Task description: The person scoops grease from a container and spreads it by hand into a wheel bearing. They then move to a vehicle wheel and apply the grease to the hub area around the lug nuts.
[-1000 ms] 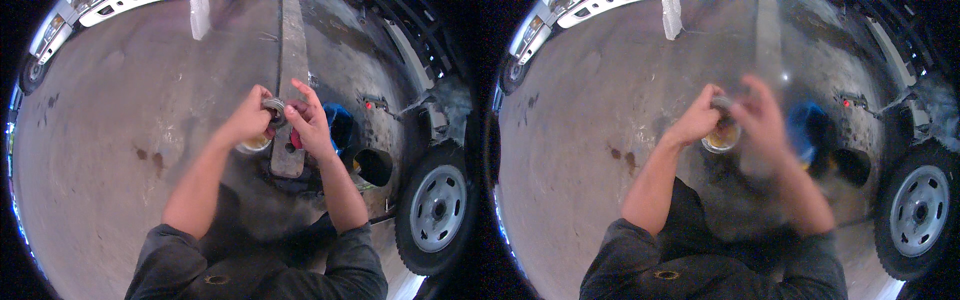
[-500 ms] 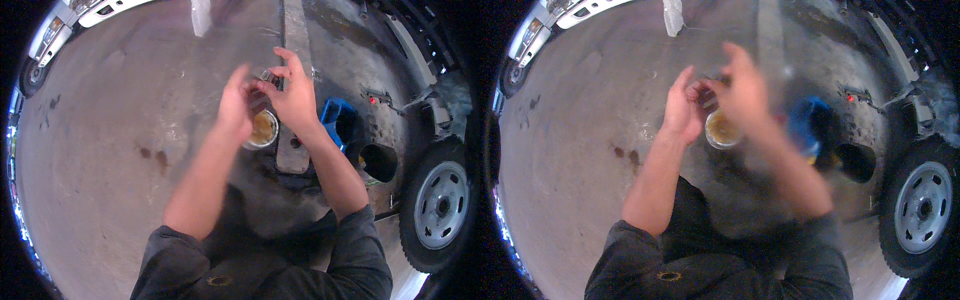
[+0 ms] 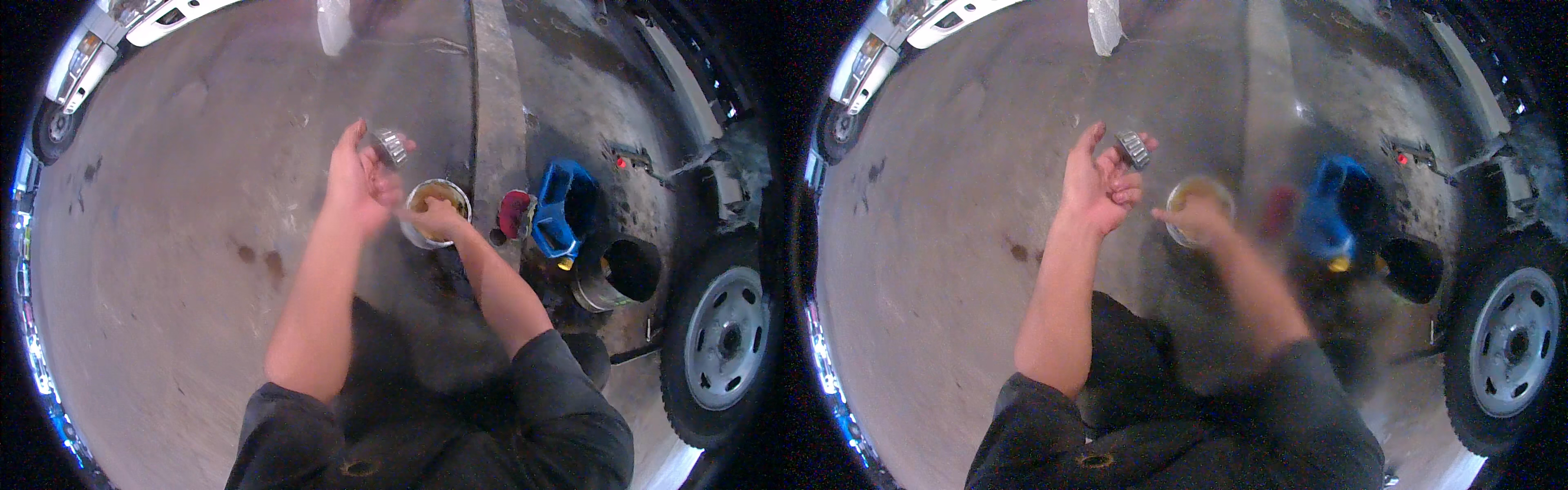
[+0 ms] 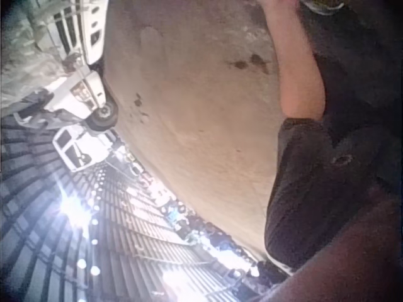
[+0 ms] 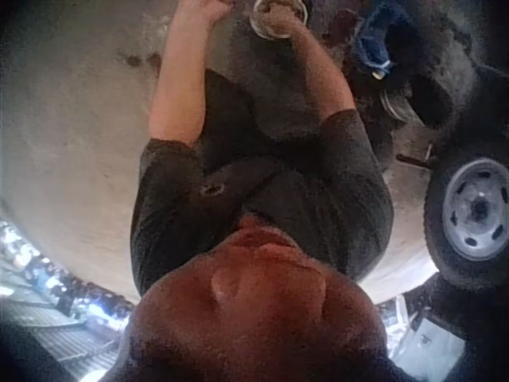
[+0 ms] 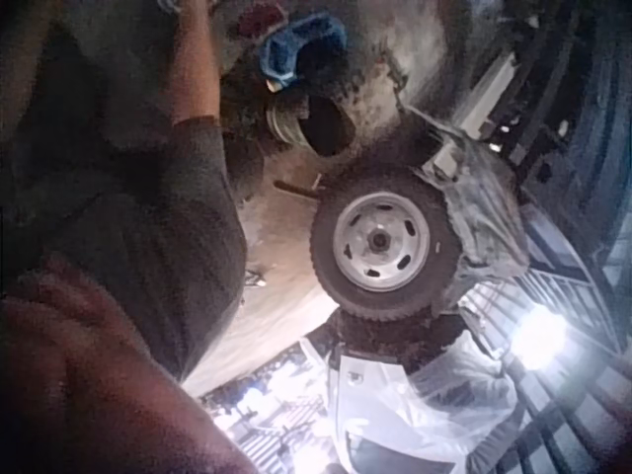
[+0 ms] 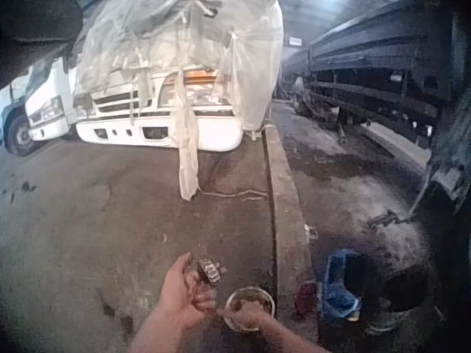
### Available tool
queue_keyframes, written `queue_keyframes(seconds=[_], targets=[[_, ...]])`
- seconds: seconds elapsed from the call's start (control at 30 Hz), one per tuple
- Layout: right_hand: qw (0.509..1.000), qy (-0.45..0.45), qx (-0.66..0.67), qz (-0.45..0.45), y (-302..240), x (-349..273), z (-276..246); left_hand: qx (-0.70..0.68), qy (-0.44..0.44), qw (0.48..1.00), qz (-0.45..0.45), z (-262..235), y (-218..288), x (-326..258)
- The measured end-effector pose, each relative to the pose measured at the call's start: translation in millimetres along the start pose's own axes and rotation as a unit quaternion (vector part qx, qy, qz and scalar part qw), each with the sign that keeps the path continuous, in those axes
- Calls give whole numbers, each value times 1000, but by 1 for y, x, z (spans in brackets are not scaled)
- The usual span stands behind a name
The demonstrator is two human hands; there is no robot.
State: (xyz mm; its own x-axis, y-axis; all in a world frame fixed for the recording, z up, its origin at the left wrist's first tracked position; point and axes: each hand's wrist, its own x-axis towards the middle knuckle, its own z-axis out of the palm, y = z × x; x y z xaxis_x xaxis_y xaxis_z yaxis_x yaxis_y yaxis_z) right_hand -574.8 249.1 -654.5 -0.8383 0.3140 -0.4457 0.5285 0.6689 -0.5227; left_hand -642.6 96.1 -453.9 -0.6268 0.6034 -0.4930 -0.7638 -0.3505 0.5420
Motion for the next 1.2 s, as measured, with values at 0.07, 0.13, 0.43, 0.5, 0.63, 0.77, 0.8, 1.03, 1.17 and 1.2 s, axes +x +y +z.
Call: queue_keyframes(seconds=[0.07,0.13,0.43,0.5,0.63,0.77,0.8,1.03,1.17,1.2], targets=[[997,-23,-60,43,-8,8,7,-5,2,1000,4,-3,0,0],[993,-66,-28,91,-10,19,11,-5,3,1000,3,-2,2,-1],[949,-249,135,140,39,82,59,13,-14,1000,-22,6,6,1],[960,-212,132,127,41,87,69,19,-28,999,-21,2,7,2],[979,-126,124,97,46,93,79,19,-45,999,-17,6,7,1],[991,-6,114,76,63,94,63,36,-82,996,-24,18,0,13],[993,28,92,72,55,84,54,44,-76,996,-25,18,-1,12],[938,241,220,-113,-62,-69,-115,81,-81,993,-21,11,-2,-7],[822,387,35,-415,-57,-113,-151,115,-100,987,-41,36,-14,-13],[828,376,-9,-416,-59,-120,-157,127,-94,986,-44,41,-17,-16]])
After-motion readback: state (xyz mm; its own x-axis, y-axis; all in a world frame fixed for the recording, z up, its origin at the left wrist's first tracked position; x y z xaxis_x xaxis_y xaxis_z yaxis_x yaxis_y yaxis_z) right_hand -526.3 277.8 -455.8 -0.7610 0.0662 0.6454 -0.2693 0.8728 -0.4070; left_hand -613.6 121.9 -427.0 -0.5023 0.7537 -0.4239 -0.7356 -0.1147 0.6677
